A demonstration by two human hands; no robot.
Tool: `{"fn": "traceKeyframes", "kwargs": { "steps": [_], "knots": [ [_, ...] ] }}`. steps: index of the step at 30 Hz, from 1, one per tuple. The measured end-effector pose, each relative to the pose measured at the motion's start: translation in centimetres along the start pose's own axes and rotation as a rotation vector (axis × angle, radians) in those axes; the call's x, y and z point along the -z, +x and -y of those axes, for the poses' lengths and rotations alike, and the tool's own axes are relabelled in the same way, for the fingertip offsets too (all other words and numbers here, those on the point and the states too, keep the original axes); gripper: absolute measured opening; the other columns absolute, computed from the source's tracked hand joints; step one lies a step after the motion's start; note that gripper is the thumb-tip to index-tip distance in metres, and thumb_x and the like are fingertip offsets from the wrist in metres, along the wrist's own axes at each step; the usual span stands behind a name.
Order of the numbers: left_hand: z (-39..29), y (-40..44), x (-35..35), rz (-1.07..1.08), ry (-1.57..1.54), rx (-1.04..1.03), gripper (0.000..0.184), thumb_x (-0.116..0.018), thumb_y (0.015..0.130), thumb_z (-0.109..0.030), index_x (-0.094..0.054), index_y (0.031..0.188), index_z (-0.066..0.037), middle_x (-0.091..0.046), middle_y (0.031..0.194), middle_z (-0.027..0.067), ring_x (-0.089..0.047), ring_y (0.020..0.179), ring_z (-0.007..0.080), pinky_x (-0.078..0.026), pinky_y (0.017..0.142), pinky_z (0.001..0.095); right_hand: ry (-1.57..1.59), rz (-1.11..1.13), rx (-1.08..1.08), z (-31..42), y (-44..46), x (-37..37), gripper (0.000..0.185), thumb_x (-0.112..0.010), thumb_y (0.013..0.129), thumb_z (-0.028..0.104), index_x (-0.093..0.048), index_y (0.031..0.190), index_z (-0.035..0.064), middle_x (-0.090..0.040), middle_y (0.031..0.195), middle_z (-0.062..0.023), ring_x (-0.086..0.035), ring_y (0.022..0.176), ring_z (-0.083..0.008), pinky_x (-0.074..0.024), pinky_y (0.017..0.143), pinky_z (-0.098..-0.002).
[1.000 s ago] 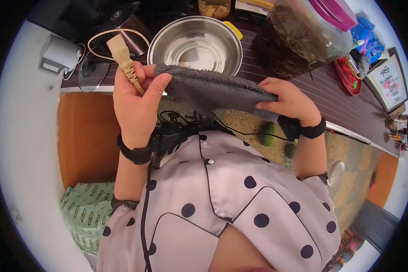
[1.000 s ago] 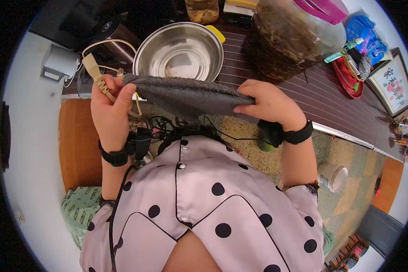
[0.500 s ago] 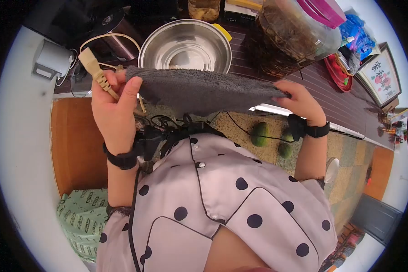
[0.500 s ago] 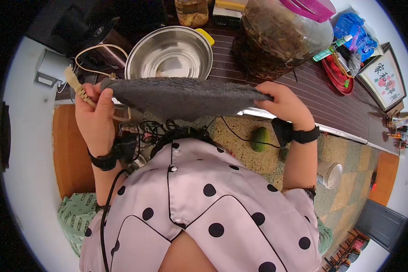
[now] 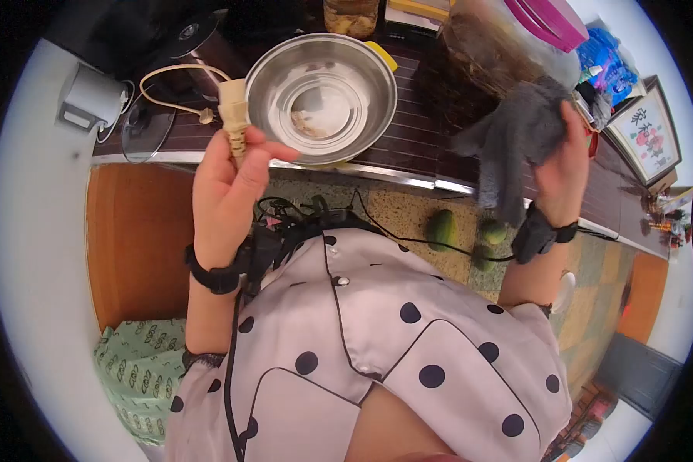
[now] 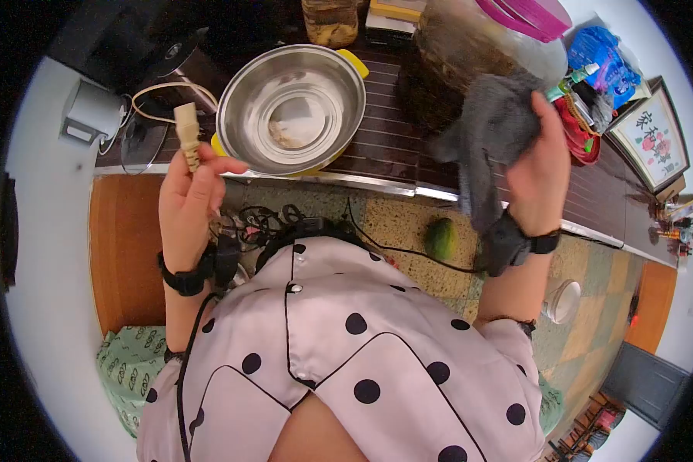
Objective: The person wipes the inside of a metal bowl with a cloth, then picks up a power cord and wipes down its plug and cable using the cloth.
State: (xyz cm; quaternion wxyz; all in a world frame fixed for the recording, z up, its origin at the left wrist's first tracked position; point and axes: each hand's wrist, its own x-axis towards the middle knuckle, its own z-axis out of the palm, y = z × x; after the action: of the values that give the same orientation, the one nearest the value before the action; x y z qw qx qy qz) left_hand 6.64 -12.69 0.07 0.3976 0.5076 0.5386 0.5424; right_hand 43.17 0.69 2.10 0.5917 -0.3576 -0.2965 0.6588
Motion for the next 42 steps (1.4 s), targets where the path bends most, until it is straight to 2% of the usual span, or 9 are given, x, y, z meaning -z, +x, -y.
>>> {"fn": "traceKeyframes", "kwargs": {
  "steps": [2,6,10,17,22,29,31,36,42],
  "knots": [
    [0.3,-0.1,0.3,0.093,-0.251,0.077,0.037,-0.039,0.100,-0.028,-0.045,0.125,0.000,-0.067,0.099,0.0129,-0.038,0.064,0.0057,-0.033,0.058,0.0176,0.091,0.034,-0.101,-3.8,0.2,0.3,0.028,-0.050,0.094,0.024,-0.059,0.109,0.0013,-0.065,0.108,-0.0143,-0.063,0.100,-0.0270,-0.0479,0.092,-0.0416],
    [0.6,0.0,-0.2,0.115,-0.576,0.256,0.054,-0.023,0.102,-0.035,-0.037,0.136,0.004,-0.064,0.109,0.0205,-0.041,0.069,0.0088,-0.035,0.060,0.0202,0.184,0.075,-0.470,-9.7,-0.3,0.6,0.025,-0.050,0.096,0.022,-0.052,0.116,0.0073,-0.061,0.113,-0.0116,-0.059,0.105,-0.0263,-0.0458,0.094,-0.0505],
    [1.2,-0.2,-0.4,0.084,-0.615,0.326,0.054,-0.029,0.101,-0.037,-0.037,0.135,0.004,-0.065,0.103,0.0172,-0.043,0.067,0.0118,-0.035,0.064,0.0238,0.162,-0.103,-0.328,-11.9,-0.3,1.2,0.018,-0.057,0.091,0.008,-0.051,0.108,0.0088,-0.057,0.107,-0.0058,-0.055,0.102,-0.0215,-0.0431,0.096,-0.0477],
    [3.2,-0.5,-0.9,0.295,-0.901,0.350,0.026,-0.048,0.096,-0.009,-0.051,0.119,0.002,-0.061,0.105,0.0165,-0.060,0.086,0.0162,-0.052,0.086,0.0385,0.206,0.020,-0.427,-12.9,-1.0,3.8,0.027,-0.049,0.086,-0.003,-0.052,0.111,0.0070,-0.057,0.110,-0.0074,-0.055,0.105,-0.0230,-0.0404,0.096,-0.0416],
    [3.3,0.4,-2.2,0.315,-0.770,0.471,0.019,-0.053,0.093,-0.009,-0.053,0.110,0.000,-0.060,0.095,0.0092,-0.058,0.080,0.0142,-0.056,0.069,0.0326,0.215,0.381,-0.190,-13.4,-1.6,1.5,0.042,-0.043,0.084,-0.007,-0.048,0.124,0.0064,-0.056,0.122,-0.0117,-0.053,0.113,-0.0259,-0.0416,0.097,-0.0420],
    [3.4,1.2,-5.1,0.278,-0.435,0.462,0.014,-0.058,0.090,-0.007,-0.054,0.101,0.000,-0.059,0.079,0.0050,-0.057,0.057,0.0083,-0.051,0.048,0.0214,0.131,0.337,-0.068,-14.4,-1.0,-0.7,0.037,-0.050,0.088,-0.002,-0.049,0.125,0.0066,-0.057,0.122,-0.0103,-0.054,0.113,-0.0252,-0.0431,0.097,-0.0415],
    [3.4,1.3,-5.3,0.276,-0.383,0.476,0.015,-0.061,0.089,-0.008,-0.054,0.099,0.000,-0.060,0.077,0.0046,-0.056,0.054,0.0080,-0.050,0.046,0.0210,0.090,0.329,0.003,-14.1,-1.8,-3.2,0.040,-0.042,0.077,-0.018,-0.051,0.109,0.0048,-0.059,0.112,-0.0079,-0.058,0.104,-0.0210,-0.0467,0.089,-0.0341],
    [3.2,1.4,-5.5,0.254,-0.141,0.463,0.014,-0.062,0.087,-0.008,-0.053,0.093,0.001,-0.059,0.072,0.0055,-0.054,0.047,0.0076,-0.043,0.038,0.0208,-0.681,0.389,0.390,-15.2,-3.2,-6.3,0.027,-0.074,0.074,0.007,-0.062,0.097,0.0004,-0.064,0.099,-0.0081,-0.065,0.086,-0.0189,-0.0535,0.073,-0.0310],
    [2.3,1.4,-5.1,0.236,0.046,0.407,0.015,-0.063,0.085,-0.008,-0.053,0.091,0.002,-0.060,0.068,0.0061,-0.054,0.046,0.0099,-0.042,0.040,0.0242,-0.996,0.431,0.596,-15.0,-3.6,-8.2,0.030,-0.075,0.070,0.011,-0.065,0.098,0.0047,-0.065,0.095,-0.0141,-0.064,0.083,-0.0292,-0.0515,0.071,-0.0347]
  ]
}}
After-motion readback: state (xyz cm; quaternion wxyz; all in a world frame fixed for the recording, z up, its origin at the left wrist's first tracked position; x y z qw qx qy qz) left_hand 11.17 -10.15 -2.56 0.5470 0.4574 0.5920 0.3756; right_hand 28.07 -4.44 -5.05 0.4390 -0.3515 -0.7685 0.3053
